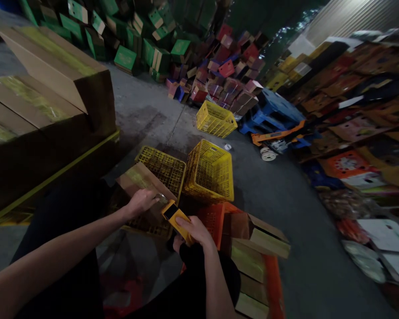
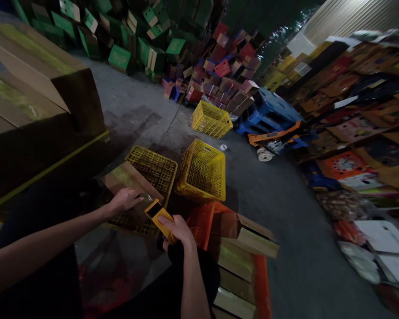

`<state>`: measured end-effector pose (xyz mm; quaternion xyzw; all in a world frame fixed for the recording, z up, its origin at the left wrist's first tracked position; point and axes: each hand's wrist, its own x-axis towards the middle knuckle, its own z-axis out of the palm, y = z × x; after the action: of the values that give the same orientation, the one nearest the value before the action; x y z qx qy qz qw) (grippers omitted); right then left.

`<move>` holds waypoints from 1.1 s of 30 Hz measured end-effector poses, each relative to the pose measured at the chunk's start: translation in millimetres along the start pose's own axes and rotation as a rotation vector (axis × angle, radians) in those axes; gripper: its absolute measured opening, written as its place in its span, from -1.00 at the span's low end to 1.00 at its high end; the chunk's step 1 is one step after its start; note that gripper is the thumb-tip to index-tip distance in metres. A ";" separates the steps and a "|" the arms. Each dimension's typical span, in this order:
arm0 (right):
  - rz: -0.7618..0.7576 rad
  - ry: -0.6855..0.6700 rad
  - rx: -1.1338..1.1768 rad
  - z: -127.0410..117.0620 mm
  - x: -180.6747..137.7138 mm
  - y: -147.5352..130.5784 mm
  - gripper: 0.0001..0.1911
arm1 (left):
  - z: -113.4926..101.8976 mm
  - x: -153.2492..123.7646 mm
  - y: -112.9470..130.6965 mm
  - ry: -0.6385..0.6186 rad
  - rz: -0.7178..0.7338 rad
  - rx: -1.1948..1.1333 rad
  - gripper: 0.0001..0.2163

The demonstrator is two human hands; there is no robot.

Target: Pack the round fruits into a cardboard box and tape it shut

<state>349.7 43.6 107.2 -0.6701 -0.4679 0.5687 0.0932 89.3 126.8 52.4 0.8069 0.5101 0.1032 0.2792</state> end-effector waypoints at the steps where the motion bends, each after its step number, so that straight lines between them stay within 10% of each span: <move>1: 0.005 0.006 -0.009 0.5 0.1 -1.2 -0.53 | 0.7 -0.1 0.4 -0.002 0.002 0.024 -0.76; 25: 0.007 0.038 -0.104 -0.5 4.0 1.9 -0.46 | -3.2 4.9 0.0 0.104 0.009 0.153 -0.69; 33: 0.009 -0.011 -0.026 0.1 3.9 1.9 -0.50 | 29.4 -18.0 -4.4 0.121 0.456 0.108 -0.61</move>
<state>350.3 45.4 103.2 -0.6702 -0.4728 0.5666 0.0795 90.9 102.2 27.9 0.9073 0.3353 0.1844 0.1742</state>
